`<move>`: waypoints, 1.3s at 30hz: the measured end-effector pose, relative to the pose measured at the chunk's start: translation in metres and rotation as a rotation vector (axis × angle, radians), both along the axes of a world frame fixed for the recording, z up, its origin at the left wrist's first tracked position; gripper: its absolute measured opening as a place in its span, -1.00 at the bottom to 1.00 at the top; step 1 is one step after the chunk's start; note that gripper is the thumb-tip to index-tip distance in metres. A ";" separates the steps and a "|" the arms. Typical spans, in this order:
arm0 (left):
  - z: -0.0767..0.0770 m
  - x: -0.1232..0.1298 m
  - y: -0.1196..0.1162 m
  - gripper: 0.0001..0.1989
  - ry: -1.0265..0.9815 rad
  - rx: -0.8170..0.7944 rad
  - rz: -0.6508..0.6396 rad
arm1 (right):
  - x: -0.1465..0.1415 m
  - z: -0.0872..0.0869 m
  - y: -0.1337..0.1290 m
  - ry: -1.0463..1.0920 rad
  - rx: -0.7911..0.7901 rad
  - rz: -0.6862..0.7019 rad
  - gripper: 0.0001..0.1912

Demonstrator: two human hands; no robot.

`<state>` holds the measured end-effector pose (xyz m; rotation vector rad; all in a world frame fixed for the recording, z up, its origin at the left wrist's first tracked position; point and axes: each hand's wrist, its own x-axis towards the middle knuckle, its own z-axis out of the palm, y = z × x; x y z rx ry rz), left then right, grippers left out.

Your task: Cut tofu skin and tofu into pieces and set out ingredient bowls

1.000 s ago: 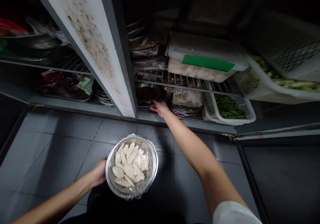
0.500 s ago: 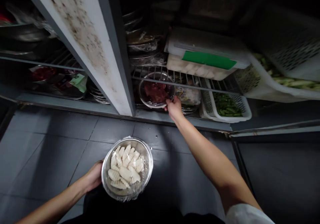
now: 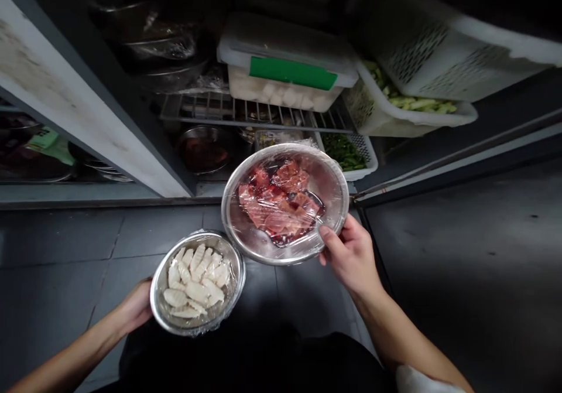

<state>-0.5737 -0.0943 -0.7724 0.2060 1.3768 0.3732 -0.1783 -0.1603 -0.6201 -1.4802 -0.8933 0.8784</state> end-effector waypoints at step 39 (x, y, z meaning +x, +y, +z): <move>0.000 0.005 -0.002 -0.40 -0.033 0.575 -0.473 | -0.084 -0.217 -0.039 0.444 -0.508 0.553 -0.69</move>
